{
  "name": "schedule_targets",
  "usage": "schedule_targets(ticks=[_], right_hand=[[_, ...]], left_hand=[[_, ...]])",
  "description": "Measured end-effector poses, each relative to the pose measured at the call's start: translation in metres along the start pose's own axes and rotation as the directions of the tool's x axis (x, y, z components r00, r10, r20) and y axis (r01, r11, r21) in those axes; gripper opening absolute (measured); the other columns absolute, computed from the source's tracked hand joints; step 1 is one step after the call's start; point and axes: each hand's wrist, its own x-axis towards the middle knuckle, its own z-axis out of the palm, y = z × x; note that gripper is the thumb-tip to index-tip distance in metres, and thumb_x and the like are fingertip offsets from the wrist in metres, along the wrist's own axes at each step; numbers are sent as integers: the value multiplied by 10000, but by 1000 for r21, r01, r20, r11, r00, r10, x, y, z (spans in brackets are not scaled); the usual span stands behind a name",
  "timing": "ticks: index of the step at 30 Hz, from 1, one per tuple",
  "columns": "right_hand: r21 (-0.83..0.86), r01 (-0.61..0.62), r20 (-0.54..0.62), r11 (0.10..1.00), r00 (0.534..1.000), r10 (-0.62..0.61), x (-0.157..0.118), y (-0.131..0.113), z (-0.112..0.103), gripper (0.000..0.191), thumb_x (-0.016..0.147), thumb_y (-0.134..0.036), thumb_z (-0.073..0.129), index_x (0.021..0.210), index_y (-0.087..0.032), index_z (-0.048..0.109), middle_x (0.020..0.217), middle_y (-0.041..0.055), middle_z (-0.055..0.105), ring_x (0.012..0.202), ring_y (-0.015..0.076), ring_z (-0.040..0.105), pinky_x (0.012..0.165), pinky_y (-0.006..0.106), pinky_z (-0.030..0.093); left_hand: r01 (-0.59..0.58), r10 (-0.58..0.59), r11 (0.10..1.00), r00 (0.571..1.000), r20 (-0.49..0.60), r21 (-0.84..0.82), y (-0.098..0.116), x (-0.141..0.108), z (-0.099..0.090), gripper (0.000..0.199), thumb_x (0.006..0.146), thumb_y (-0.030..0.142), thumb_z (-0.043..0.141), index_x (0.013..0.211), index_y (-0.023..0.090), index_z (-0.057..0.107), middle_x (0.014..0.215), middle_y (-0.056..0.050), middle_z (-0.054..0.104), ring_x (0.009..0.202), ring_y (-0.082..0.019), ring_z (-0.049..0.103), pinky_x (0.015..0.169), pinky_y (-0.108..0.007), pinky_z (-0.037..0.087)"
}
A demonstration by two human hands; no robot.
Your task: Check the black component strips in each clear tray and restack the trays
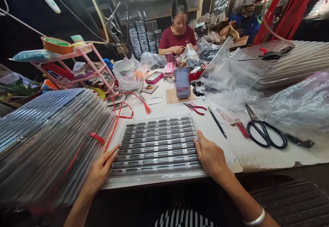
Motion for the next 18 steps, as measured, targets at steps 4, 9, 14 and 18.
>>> schedule_targets(ticks=[4,9,14,18], right_hand=[[95,72,-153,993,987,-57,5,8,8,525,963,-398,304,1368,-98,454,1032,100,626,920,272,598,747,404,511],[98,206,-330,974,930,-164,10,16,17,596,953,-466,240,1226,-46,562,956,133,586,921,277,547,784,425,490],[263,246,-328,933,932,-154,8,25,22,633,877,-539,331,1188,-52,589,963,144,604,924,289,563,868,464,473],[484,107,-240,868,971,14,5,17,12,705,740,-627,439,1229,-142,585,1230,107,561,1125,315,521,955,518,455]], left_hand=[[2,-6,998,999,-53,-64,-8,-7,0,486,860,501,510,1221,194,621,1144,-74,667,1068,-223,606,910,-346,498],[-22,19,999,993,-120,-24,4,-10,7,425,907,422,468,1228,185,615,1062,-78,660,969,-191,606,888,-335,471],[-19,18,998,1000,-10,-63,11,-13,3,421,933,375,426,1267,171,581,942,-71,618,901,-176,569,839,-324,457],[0,1,998,1000,16,-66,14,-16,-1,470,944,429,395,1307,168,540,853,-48,545,828,-168,528,797,-316,440]])
